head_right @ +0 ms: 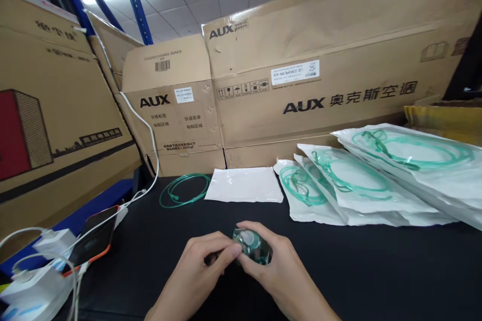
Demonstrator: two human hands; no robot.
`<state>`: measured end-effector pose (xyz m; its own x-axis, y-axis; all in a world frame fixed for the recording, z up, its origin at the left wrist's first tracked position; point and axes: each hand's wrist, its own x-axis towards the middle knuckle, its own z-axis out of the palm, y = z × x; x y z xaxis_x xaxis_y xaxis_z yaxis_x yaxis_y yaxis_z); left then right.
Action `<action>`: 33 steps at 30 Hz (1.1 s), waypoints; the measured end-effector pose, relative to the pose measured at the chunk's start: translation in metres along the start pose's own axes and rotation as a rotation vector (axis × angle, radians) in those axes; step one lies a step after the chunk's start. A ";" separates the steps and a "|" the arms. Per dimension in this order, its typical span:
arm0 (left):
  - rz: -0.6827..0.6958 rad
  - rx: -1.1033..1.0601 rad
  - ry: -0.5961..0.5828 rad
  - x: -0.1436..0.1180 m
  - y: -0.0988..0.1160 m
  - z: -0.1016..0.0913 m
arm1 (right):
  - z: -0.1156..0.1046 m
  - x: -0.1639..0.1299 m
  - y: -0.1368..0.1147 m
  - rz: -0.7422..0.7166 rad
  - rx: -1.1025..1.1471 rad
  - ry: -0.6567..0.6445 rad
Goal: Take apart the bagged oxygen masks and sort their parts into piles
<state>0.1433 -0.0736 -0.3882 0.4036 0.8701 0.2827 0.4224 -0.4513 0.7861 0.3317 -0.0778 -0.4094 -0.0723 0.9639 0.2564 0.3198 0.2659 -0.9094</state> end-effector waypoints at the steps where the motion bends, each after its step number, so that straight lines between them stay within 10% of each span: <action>1: 0.008 0.039 0.010 0.001 -0.002 -0.005 | -0.001 0.001 0.000 -0.015 -0.040 -0.002; 8: -0.141 0.671 0.103 0.043 -0.046 -0.068 | -0.019 0.008 0.006 -0.054 -0.073 0.033; 16: -0.238 0.784 0.018 0.084 -0.102 -0.103 | -0.018 0.007 0.005 -0.044 -0.101 0.011; 28: -0.063 0.609 -0.082 -0.035 -0.036 -0.033 | -0.009 -0.006 -0.003 -0.035 -0.174 -0.209; 33: 0.110 0.455 -0.078 -0.041 -0.030 -0.064 | -0.006 -0.016 -0.004 -0.217 -0.235 -0.313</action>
<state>0.0619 -0.0826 -0.3881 0.5183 0.8029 0.2945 0.6795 -0.5957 0.4283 0.3370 -0.0942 -0.4077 -0.4323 0.8543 0.2887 0.4693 0.4865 -0.7369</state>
